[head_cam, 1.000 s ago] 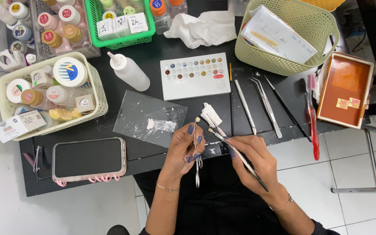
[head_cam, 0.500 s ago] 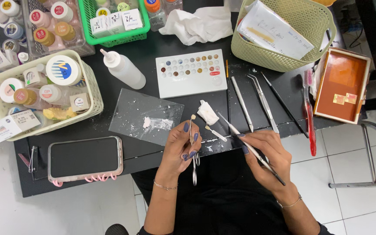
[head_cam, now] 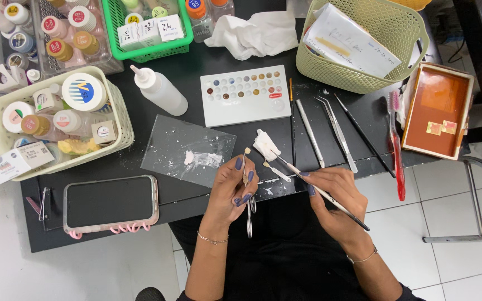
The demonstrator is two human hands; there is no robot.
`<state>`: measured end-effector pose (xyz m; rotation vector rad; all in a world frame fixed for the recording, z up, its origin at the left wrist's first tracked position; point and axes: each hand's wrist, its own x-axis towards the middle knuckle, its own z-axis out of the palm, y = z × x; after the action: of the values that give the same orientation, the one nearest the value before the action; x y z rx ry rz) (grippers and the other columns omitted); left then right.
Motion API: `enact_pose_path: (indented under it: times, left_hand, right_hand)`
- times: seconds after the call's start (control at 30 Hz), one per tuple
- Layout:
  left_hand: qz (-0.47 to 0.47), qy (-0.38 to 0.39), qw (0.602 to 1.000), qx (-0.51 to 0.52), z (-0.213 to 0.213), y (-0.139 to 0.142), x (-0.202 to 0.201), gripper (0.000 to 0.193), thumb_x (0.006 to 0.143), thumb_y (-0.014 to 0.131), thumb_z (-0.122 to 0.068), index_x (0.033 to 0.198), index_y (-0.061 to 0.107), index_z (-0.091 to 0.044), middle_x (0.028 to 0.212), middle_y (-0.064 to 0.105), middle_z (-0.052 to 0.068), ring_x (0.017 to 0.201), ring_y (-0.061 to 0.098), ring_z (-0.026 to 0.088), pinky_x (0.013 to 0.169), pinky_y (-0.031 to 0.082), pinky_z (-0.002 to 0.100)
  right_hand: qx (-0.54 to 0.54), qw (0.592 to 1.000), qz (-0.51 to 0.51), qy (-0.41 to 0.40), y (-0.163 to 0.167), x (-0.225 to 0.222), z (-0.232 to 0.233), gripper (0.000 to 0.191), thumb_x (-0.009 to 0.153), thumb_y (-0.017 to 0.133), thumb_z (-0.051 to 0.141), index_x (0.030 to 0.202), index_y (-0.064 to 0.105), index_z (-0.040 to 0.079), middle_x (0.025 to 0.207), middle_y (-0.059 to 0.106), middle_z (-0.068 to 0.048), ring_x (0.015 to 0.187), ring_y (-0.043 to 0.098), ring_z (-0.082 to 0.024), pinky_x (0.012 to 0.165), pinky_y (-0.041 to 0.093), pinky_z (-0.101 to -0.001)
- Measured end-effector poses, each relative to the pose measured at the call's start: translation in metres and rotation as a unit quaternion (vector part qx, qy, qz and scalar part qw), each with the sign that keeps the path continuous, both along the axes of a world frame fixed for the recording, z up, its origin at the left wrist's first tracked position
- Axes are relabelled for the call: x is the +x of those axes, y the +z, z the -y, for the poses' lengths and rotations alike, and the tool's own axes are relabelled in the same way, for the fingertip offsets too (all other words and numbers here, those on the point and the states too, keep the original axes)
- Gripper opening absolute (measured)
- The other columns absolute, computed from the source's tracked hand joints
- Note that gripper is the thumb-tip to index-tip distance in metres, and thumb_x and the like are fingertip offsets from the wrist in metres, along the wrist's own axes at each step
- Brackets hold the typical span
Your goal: The person holds a small dental crown with forceps in one hand and uses a fine brush in the other to apply ceramic stain or glaze from a palette onto the crown, dipping the brush into liquid and touching up the crown surface repeatedly.
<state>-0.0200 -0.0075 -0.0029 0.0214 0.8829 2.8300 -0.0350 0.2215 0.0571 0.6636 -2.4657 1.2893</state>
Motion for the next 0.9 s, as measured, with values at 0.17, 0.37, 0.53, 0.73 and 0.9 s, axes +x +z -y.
enact_pose_path:
  times: [0.17,0.37,0.53,0.73,0.9]
  left_hand:
    - [-0.002,0.005,1.0,-0.009,-0.001,0.001,0.001,0.037,0.115,0.044,-0.03,0.093,0.059,-0.004,0.063,0.056,0.005,0.044,0.03,-0.001,0.04,0.024,0.014]
    - [0.002,0.007,1.0,-0.018,0.0,0.002,0.0,0.037,0.114,0.045,-0.029,0.091,0.059,-0.004,0.063,0.056,0.005,0.043,0.031,0.0,0.039,0.024,0.015]
    - [0.002,0.003,1.0,-0.009,-0.001,0.001,0.0,0.037,0.114,0.045,-0.03,0.092,0.06,-0.004,0.062,0.056,0.005,0.043,0.031,0.0,0.039,0.024,0.015]
    - [0.006,0.006,1.0,-0.01,-0.002,0.0,0.0,0.035,0.113,0.047,-0.029,0.092,0.06,-0.004,0.062,0.055,0.005,0.043,0.031,0.0,0.04,0.025,0.015]
    - [-0.002,0.012,1.0,-0.013,-0.003,0.0,0.0,0.035,0.113,0.047,-0.029,0.093,0.06,-0.004,0.062,0.055,0.005,0.042,0.031,0.0,0.039,0.025,0.015]
  right_hand:
    - [0.001,1.0,0.012,0.001,-0.002,0.001,0.0,0.022,0.084,0.073,-0.001,0.106,0.074,0.004,0.104,0.075,-0.01,0.103,0.07,-0.025,0.092,0.052,-0.0346]
    - [0.009,1.0,0.016,0.005,-0.004,0.003,-0.003,0.025,0.082,0.072,-0.002,0.106,0.075,0.004,0.104,0.075,-0.01,0.103,0.07,-0.025,0.092,0.052,-0.0346]
    - [0.01,1.0,0.011,0.008,-0.005,0.005,-0.013,0.024,0.08,0.071,-0.004,0.102,0.075,0.004,0.101,0.076,-0.01,0.101,0.071,-0.025,0.091,0.052,-0.0354]
    - [-0.024,1.0,0.009,0.002,-0.008,0.005,-0.021,0.022,0.08,0.069,-0.005,0.1,0.074,0.003,0.1,0.076,-0.011,0.1,0.071,-0.025,0.089,0.055,-0.0335]
    - [-0.011,1.0,0.008,0.01,-0.008,0.004,-0.015,0.023,0.079,0.072,-0.005,0.101,0.075,0.003,0.101,0.076,-0.01,0.1,0.071,-0.025,0.09,0.054,-0.0341]
